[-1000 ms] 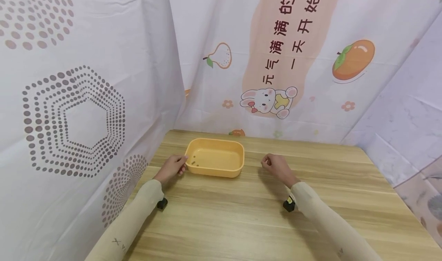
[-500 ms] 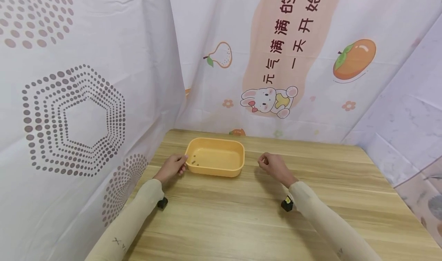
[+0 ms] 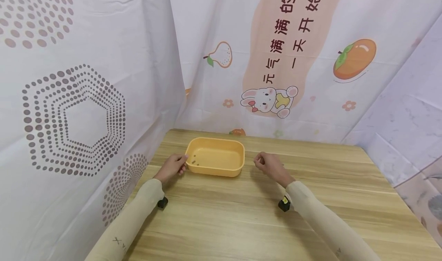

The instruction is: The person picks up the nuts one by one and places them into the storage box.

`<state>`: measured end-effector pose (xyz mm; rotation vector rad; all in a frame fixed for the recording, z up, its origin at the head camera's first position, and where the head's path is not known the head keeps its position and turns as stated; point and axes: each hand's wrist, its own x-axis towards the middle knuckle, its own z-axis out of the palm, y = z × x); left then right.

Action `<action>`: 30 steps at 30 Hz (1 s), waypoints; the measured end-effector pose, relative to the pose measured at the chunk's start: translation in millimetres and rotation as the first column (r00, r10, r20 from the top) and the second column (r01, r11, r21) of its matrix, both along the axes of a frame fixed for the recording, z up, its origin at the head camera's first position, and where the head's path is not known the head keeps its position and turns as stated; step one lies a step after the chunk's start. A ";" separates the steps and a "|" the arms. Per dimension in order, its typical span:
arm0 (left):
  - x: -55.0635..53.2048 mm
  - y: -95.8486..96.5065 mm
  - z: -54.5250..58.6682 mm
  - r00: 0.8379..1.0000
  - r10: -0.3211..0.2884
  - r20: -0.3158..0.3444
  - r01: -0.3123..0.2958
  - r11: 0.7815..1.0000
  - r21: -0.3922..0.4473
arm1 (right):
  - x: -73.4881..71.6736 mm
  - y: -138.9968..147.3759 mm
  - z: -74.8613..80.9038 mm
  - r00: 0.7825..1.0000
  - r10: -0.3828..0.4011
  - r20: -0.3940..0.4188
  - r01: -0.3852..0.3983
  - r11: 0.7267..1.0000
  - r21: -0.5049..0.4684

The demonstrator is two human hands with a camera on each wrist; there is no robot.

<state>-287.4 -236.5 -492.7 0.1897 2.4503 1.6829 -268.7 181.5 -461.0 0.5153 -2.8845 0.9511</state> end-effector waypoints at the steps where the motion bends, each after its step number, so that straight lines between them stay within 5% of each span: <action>1: -0.2 0.0 -0.2 1.000 0.001 0.003 -0.001 1.000 0.001 | 0.2 -1.2 0.5 1.000 0.003 0.003 -0.003 1.000 -0.001; 30: -0.5 -1.6 -0.7 1.000 -0.011 -0.005 0.011 1.000 -0.011 | -2.8 -27.5 -2.6 0.996 0.079 -0.031 -0.080 0.996 -0.034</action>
